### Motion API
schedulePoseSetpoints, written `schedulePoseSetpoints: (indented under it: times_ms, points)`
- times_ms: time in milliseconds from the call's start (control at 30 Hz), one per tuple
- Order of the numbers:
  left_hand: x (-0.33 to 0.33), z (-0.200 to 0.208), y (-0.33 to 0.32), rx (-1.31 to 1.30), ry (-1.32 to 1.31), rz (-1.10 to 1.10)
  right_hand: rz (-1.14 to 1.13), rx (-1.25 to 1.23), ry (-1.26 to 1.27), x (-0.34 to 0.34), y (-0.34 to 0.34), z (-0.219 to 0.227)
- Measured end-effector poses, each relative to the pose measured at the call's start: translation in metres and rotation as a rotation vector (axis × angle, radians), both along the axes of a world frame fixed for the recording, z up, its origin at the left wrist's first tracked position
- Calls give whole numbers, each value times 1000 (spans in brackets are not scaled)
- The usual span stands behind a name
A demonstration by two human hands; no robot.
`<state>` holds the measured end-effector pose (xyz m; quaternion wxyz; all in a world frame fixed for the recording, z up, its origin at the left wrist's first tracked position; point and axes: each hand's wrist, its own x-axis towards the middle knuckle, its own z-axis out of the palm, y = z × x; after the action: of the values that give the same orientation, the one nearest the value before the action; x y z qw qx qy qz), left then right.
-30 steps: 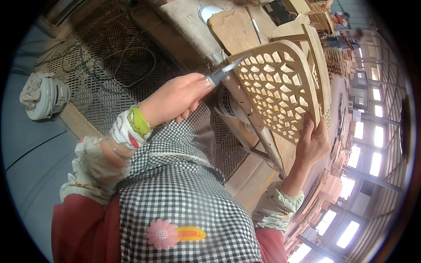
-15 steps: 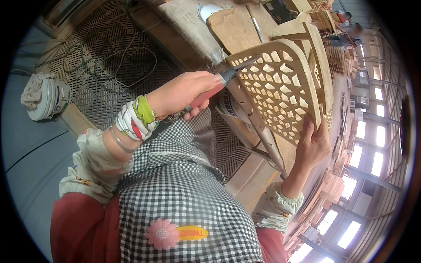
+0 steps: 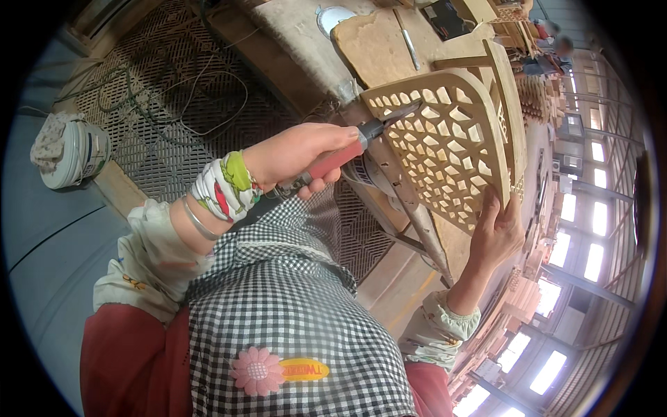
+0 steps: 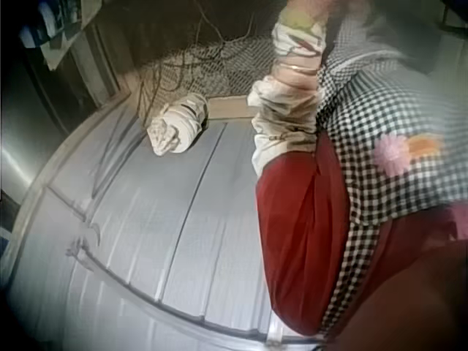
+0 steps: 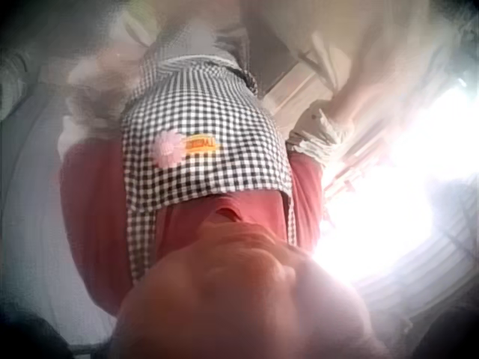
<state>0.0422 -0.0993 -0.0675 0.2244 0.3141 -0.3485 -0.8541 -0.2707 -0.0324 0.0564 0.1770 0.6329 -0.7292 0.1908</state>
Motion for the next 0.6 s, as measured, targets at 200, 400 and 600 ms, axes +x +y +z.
schedulePoseSetpoints:
  times_ms: [200, 400, 600]
  points:
    - [-3, -2, 10, -43, 0, 114, 6, -17, -21, -3, 0, -4]
    - [-6, 5, 14, -97, -60, 73, 1, -33, 32, -5, -1, -4]
    - [7, -5, 36, -98, -132, 33, -14, -16, -21, -6, -3, -3]
